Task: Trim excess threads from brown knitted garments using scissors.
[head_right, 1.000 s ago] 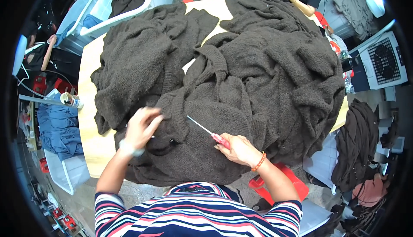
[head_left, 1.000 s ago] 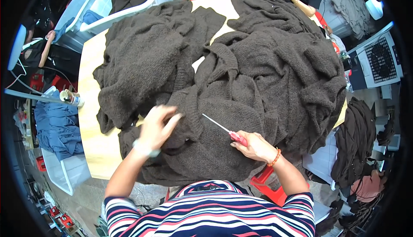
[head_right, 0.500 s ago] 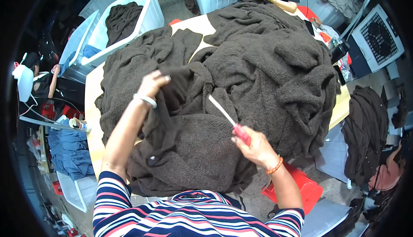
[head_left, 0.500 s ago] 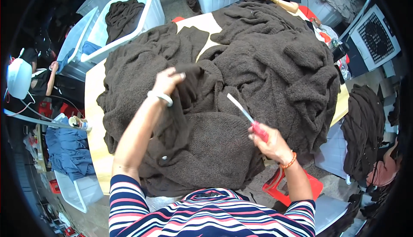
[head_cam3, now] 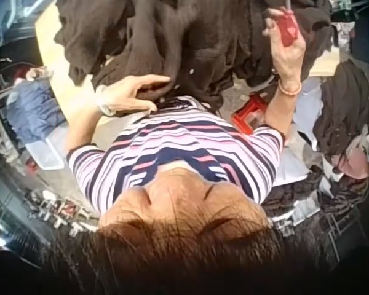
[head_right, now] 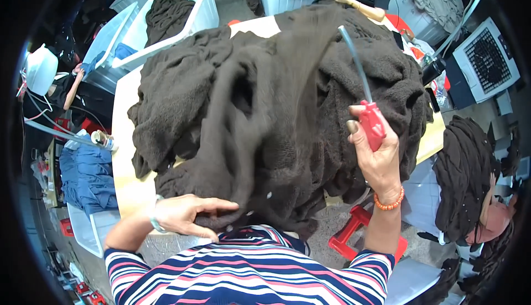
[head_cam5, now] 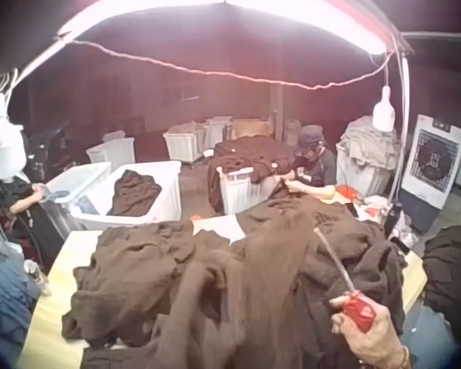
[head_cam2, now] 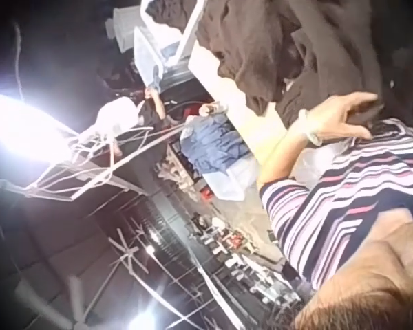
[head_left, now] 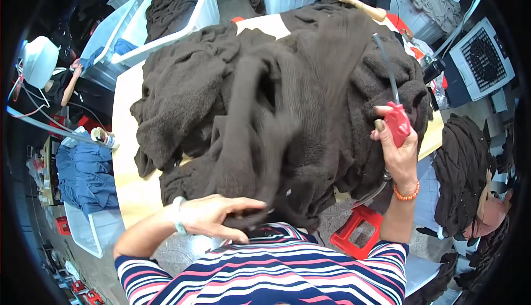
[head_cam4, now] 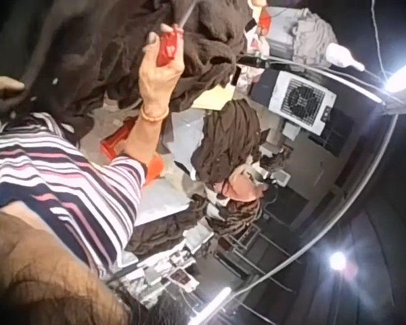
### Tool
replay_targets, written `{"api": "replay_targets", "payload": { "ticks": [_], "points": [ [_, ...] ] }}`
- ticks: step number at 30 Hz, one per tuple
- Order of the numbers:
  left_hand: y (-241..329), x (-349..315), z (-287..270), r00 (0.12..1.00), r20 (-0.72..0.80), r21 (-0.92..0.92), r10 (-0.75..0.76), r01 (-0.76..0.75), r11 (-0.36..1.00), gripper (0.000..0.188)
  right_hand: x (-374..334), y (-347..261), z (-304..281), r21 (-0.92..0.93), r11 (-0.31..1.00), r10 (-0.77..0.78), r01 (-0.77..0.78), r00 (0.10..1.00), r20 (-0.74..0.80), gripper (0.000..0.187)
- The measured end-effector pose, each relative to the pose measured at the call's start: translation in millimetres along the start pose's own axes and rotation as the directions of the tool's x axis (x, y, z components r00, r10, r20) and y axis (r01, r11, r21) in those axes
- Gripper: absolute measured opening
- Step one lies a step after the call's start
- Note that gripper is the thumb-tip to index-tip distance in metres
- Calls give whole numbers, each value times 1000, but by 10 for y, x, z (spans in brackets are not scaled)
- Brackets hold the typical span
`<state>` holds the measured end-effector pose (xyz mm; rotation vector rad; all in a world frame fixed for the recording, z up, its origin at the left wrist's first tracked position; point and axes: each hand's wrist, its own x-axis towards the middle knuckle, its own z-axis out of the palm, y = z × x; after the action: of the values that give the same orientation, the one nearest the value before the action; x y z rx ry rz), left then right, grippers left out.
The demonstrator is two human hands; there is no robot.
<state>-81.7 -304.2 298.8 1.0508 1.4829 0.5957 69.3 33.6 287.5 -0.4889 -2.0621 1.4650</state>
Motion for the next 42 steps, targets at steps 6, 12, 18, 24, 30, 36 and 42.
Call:
{"api": "replay_targets", "payload": {
  "ticks": [6, 12, 18, 24, 30, 36, 42],
  "points": [
    [-1234, -573, 724, 825, -401, -75, -398, 403, 912, 51, -278, 191, 538, -365, 930, 166, -49, 940, 298, 31],
    [-1928, -1269, 938, 789, -434, -642, -434, 67, 764, 15, -425, 679, 1270, -420, 907, 191, 33, 856, 480, 34],
    [-2173, -760, 1279, 479, -861, -46, -172, 263, 964, 54, -557, 821, 1478, -464, 885, 288, -34, 824, 488, 31],
    [-1881, 164, 450, 176, -971, 172, 160, 54, 984, 85, -698, 599, 1471, -495, 869, 279, -10, 835, 473, 31],
    [-2259, 607, -173, 462, -873, -214, -155, -78, 974, 77, -783, 822, 1518, -409, 907, 130, 105, 852, 507, 49],
    [-2600, 495, -190, 600, -766, -303, -230, -22, 953, 80, -744, 862, 1548, -551, 833, 373, -58, 793, 482, 49],
    [-2532, 562, -210, 515, -833, -442, -205, -394, 806, 47, -677, 513, 1077, -178, 964, 257, -198, 864, 434, 47]
  ]
}}
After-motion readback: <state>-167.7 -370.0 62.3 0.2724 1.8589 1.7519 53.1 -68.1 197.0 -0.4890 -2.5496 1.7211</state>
